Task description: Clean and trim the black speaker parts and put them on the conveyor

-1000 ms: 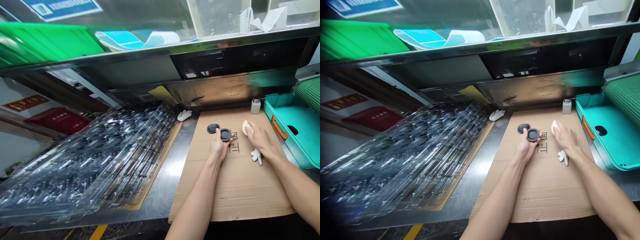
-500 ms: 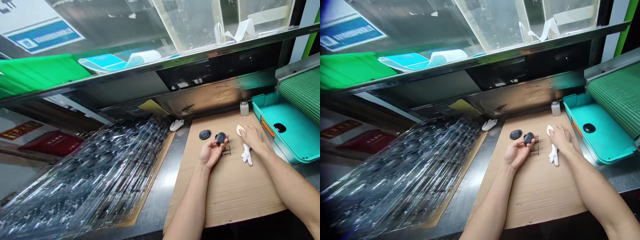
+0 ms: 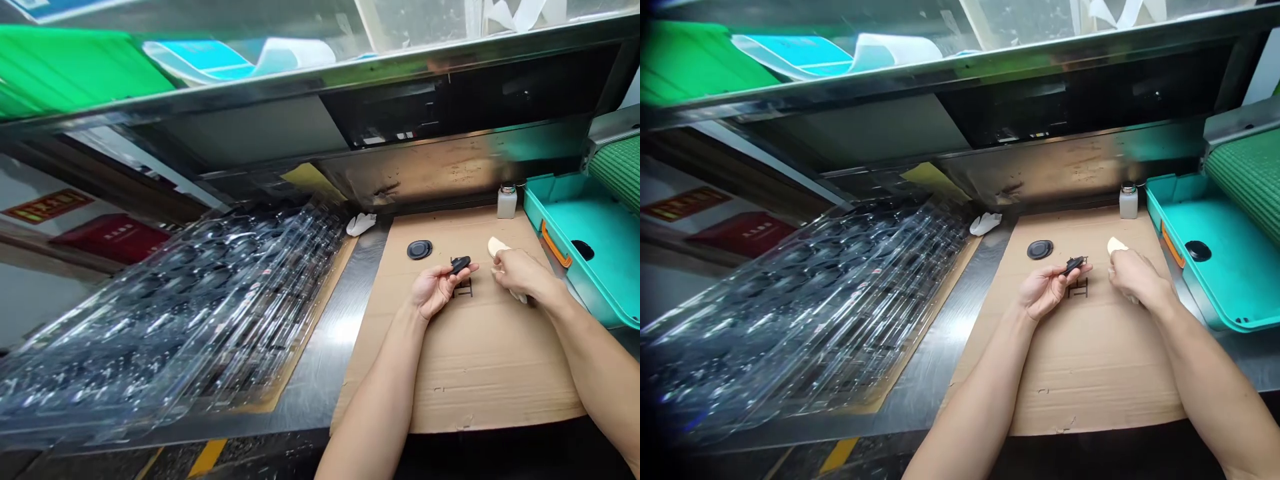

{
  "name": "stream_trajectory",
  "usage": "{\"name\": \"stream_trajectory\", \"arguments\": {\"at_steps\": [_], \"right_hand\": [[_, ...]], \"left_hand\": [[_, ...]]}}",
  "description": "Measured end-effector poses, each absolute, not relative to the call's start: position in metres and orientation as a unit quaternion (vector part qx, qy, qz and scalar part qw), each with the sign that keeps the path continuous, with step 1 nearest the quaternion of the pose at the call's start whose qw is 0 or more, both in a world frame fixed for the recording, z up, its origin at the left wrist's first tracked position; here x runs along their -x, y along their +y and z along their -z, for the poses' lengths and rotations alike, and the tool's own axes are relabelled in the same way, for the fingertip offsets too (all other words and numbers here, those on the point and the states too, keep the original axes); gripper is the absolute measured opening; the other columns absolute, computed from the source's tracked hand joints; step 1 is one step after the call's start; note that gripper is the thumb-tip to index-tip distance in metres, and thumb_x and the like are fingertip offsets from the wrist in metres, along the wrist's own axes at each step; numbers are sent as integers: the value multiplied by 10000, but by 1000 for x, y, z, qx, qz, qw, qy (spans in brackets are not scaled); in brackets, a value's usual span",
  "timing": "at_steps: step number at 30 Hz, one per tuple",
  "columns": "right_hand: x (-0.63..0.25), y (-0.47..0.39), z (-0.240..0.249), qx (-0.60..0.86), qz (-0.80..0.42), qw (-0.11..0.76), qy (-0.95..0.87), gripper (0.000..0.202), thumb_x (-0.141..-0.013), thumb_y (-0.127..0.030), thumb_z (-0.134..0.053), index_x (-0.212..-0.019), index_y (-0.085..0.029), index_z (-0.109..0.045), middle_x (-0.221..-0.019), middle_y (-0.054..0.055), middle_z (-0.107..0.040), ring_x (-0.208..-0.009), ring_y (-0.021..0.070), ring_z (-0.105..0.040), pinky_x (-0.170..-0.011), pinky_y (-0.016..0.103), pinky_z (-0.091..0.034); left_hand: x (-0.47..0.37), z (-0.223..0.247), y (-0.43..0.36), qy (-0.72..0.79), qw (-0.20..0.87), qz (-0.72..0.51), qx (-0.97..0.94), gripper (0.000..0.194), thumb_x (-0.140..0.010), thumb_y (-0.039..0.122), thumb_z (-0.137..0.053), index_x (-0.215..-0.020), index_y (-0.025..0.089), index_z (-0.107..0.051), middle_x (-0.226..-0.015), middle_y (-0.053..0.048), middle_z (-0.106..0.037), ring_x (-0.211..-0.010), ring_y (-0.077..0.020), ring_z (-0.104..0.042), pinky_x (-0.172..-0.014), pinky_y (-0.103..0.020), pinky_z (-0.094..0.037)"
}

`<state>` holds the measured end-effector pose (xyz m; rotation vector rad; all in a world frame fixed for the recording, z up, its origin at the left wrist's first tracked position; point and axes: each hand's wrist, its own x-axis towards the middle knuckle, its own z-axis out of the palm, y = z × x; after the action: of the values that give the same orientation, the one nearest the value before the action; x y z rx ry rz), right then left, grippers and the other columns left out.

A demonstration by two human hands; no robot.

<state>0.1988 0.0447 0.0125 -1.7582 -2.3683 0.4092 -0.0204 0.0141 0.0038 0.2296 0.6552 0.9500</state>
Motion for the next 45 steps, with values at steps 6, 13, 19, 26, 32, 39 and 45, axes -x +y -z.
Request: {"name": "stream_trajectory", "arguments": {"at_steps": [6, 13, 19, 26, 32, 39, 45], "right_hand": [[-199, 51, -16, 496, -244, 230, -801, 302, -934, -436, -520, -769, -213, -641, -666, 33, -645, -605, 173, -581, -563, 279, -387], [-186, 48, -20, 425, -528, 386, -626, 391, -810, -569, -688, -879, -207, -557, -768, 19, -645, -632, 149, -608, -508, 234, -424], [-187, 53, -9, 433, -518, 434, -596, 401, -810, -568, -698, -927, -196, -604, -787, -1, -640, -602, 106, -568, -512, 204, -406], [-195, 81, -14, 613, -169, 401, -659, 346, -922, -476, -501, -924, -179, -680, -875, 59, -712, -804, 195, -628, -707, 274, -463], [-209, 154, -77, 701, 29, 284, -653, 299, -952, -302, -474, -1101, -183, -706, -1070, 128, -720, -978, 248, -646, -839, 319, -455], [-230, 223, -120, 704, 41, 52, -707, 238, -887, -240, -623, -1051, -143, -765, -1070, 146, -731, -974, 230, -661, -814, 293, -476], [-236, 242, -119, 689, 38, -13, -723, 172, -842, -228, -680, -957, -152, -784, -950, 108, -748, -889, 212, -680, -789, 260, -491]], "left_hand": [[16, 9, 17, 353, 795, -458, -183, 400, -918, 62, -408, -1288, -35, -525, -1105, -283, -716, -732, -190, -762, -576, -181, -588], [10, 16, 15, 337, 758, -474, -294, 203, -883, 161, -634, -1078, 105, -633, -1086, -203, -741, -767, -223, -754, -509, -210, -551], [9, 13, 16, 295, 779, -503, -229, 451, -797, 72, -712, -1221, 176, -599, -1111, -170, -733, -641, -95, -649, -478, -144, -422], [5, 25, 25, 261, 787, -517, -213, 332, -775, 77, -740, -1074, 148, -617, -1104, -148, -728, -618, -81, -603, -481, -171, -431], [3, 21, 26, 265, 794, -500, -222, 348, -768, 102, -756, -1070, 162, -595, -1124, -131, -714, -810, -184, -709, -600, -263, -550], [4, 19, 26, 257, 794, -507, -215, 314, -759, 120, -755, -1021, 159, -587, -1093, -139, -719, -768, -177, -702, -569, -251, -529], [3, 18, 27, 256, 794, -509, -214, 307, -757, 136, -752, -1022, 148, -597, -1074, -143, -726, -756, -167, -689, -582, -244, -517]]}}
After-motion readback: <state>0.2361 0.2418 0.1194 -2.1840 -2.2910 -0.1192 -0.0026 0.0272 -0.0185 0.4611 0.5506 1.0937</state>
